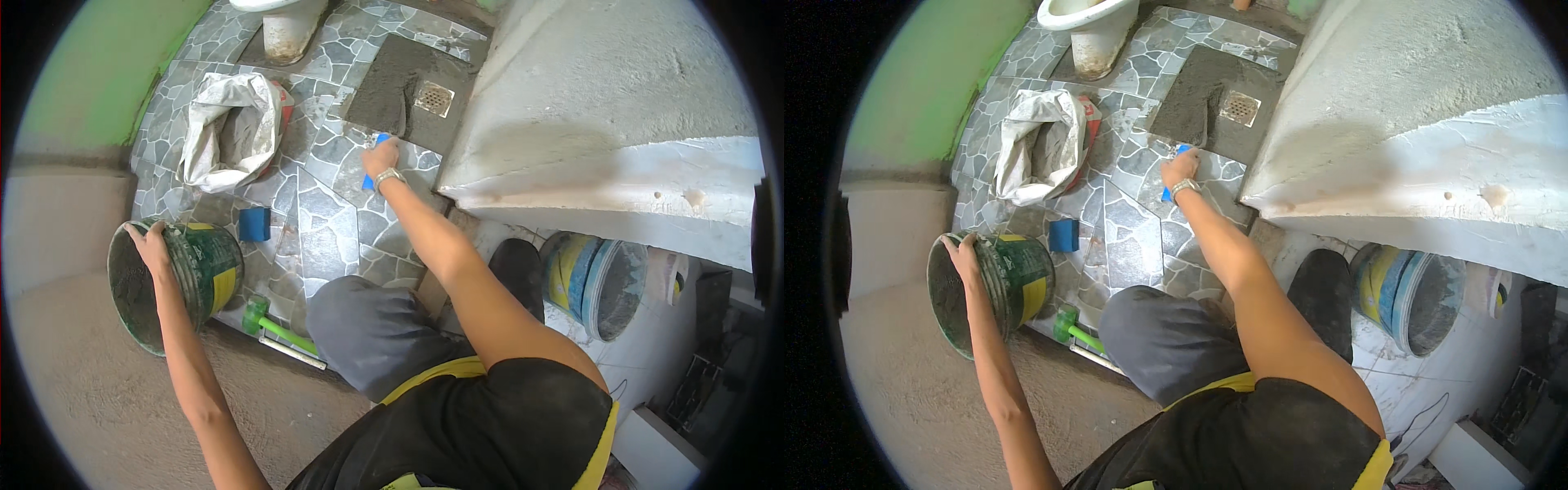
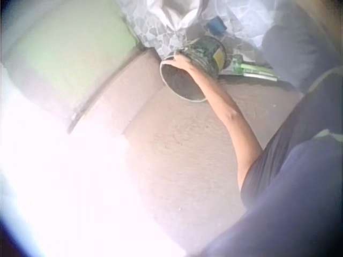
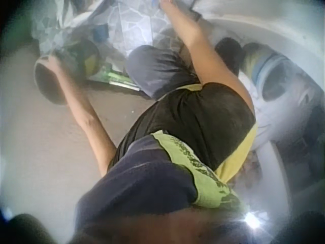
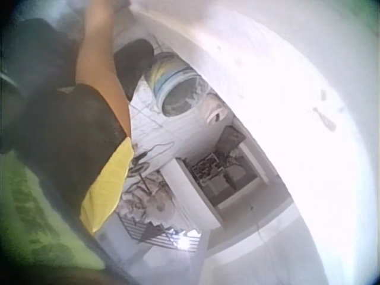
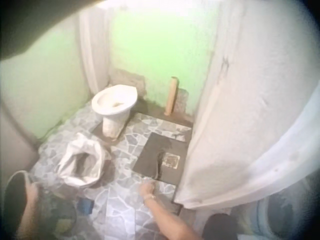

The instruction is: Applying and smoothing cement mixture to fill a gap in a tiled floor around a drain.

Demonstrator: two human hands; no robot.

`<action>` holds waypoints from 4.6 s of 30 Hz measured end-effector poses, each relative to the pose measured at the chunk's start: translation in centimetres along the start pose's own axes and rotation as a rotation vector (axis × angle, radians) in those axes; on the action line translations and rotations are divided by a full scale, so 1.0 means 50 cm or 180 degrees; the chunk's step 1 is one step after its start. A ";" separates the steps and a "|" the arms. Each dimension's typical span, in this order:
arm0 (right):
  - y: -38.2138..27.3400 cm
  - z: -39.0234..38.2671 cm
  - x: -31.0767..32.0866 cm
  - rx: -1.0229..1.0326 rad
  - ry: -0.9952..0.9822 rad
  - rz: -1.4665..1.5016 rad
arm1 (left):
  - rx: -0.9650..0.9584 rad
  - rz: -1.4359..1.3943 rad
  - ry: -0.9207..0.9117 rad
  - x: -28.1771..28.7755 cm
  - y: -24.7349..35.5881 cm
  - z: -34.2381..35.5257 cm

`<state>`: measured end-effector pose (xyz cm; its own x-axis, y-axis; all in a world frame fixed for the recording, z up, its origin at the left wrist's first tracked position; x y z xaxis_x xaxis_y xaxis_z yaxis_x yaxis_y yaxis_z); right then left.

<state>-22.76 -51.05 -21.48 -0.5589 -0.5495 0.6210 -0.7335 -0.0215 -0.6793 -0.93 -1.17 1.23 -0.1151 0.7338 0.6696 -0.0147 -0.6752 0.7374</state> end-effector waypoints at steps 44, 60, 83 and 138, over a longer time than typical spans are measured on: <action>0.009 0.089 0.050 -0.0126 -0.0949 0.1894 | 0.0074 -0.0337 0.0023 0.004 -0.008 -0.010; 0.038 0.107 0.049 -0.0622 -0.1206 0.2476 | 0.0086 -0.0297 0.0021 0.005 -0.004 -0.009; -0.136 0.223 0.169 0.1113 -0.0541 -0.2497 | -0.0073 -0.0139 0.0172 0.014 -0.030 0.004; -0.140 0.151 0.113 0.1025 -0.0769 -0.3450 | 0.0127 -0.0232 0.0280 0.020 -0.005 -0.016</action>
<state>-17.88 -60.31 -16.19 0.4176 -0.2572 0.8715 -0.6309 -0.7723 0.0744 -1.82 -0.32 1.62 -0.2020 0.7703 0.6049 0.0129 -0.6154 0.7881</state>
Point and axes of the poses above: each hand's wrist, its own z-axis towards the middle knuckle, its own x-axis out of the back of the hand, y = z × x, the point moved 7 cm from there along z, towards the middle knuckle, and after that the axes turned 4 degrees about -y, right-handed, at the moved point
